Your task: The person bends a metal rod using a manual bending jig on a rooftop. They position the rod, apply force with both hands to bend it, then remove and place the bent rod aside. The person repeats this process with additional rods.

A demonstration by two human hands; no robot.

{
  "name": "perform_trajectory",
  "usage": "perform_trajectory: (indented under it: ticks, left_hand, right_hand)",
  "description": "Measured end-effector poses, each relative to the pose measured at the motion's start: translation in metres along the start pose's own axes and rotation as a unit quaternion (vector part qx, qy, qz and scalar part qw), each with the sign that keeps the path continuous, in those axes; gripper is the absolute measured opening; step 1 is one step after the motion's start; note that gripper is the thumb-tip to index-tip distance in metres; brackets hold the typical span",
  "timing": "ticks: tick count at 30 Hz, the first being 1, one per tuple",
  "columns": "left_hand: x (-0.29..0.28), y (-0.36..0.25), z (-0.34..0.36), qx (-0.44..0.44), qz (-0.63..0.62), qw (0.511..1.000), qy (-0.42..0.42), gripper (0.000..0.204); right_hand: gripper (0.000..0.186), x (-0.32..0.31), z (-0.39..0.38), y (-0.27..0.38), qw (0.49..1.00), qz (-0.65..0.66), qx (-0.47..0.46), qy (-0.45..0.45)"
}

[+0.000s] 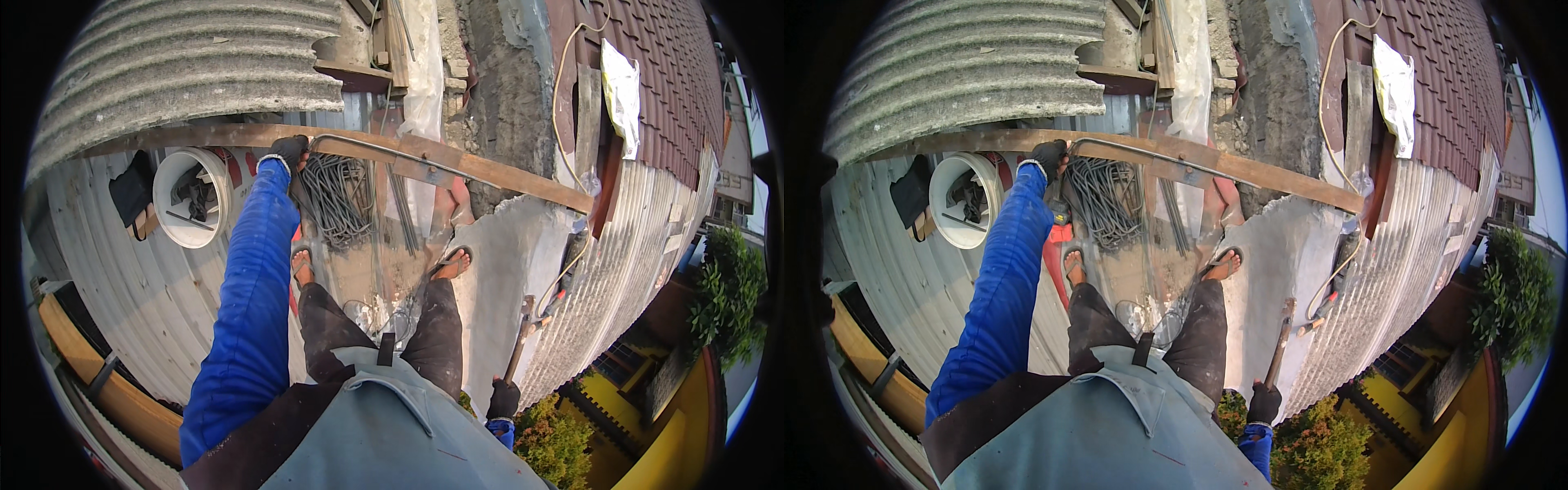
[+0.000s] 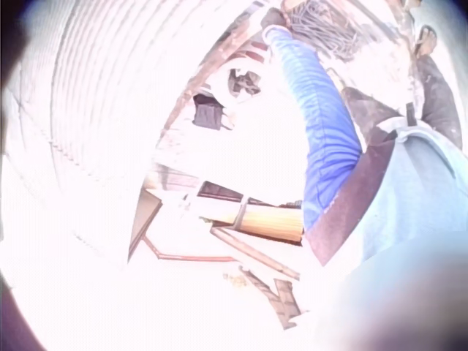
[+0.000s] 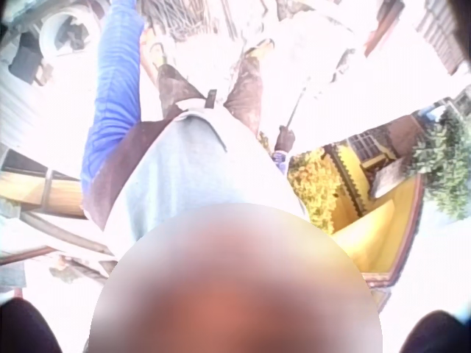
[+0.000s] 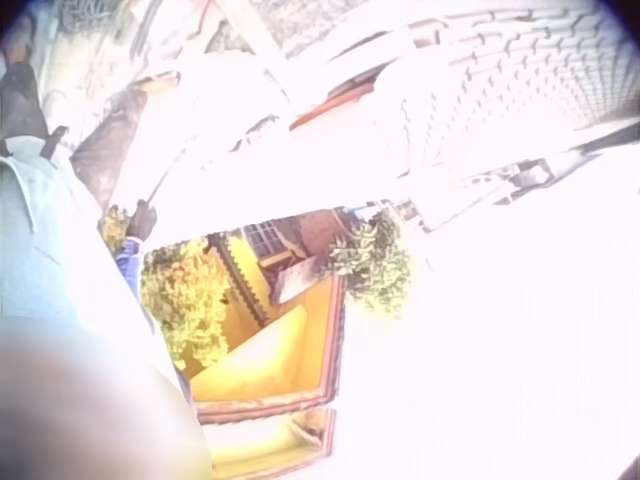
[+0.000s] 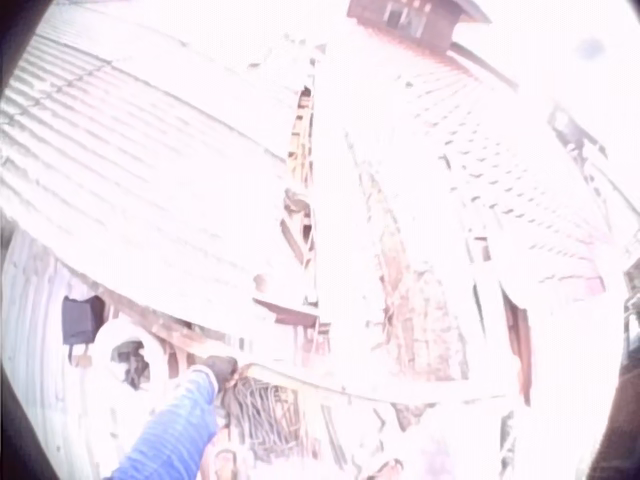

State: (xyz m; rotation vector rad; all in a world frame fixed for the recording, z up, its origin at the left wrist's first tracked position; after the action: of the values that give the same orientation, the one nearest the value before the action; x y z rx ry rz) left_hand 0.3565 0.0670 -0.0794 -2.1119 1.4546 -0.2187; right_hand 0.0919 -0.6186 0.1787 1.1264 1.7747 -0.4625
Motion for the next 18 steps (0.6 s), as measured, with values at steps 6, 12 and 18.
perform_trajectory:
  ticks: [6,12,18]
  left_hand:
    - [-0.007,0.005,0.019,0.157,0.315,0.936,-0.013,0.028]
    - [-0.002,0.007,0.016,0.214,0.275,0.928,-0.13,0.038]
    - [0.006,-0.009,-0.006,0.217,0.329,0.908,-0.142,0.048]
  right_hand:
    - [0.024,0.001,-0.004,0.001,1.0,-0.01,-0.013,0.021]
    - [0.024,0.006,-0.001,-0.002,0.999,-0.014,-0.029,0.027]
    - [0.029,0.009,-0.004,0.0,0.998,0.018,-0.053,0.02]
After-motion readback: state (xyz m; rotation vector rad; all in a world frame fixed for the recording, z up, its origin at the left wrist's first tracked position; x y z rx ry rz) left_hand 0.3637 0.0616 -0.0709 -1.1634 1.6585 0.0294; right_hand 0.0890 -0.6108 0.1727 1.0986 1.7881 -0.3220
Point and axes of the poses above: each hand's wrist, its own z-axis towards the middle knuckle, its own x-axis out of the palm, y = z × x, the point moved 3 cm from there along z, towards the middle knuckle, and after that the axes turned 1 degree about -x, right-handed, at the moved point
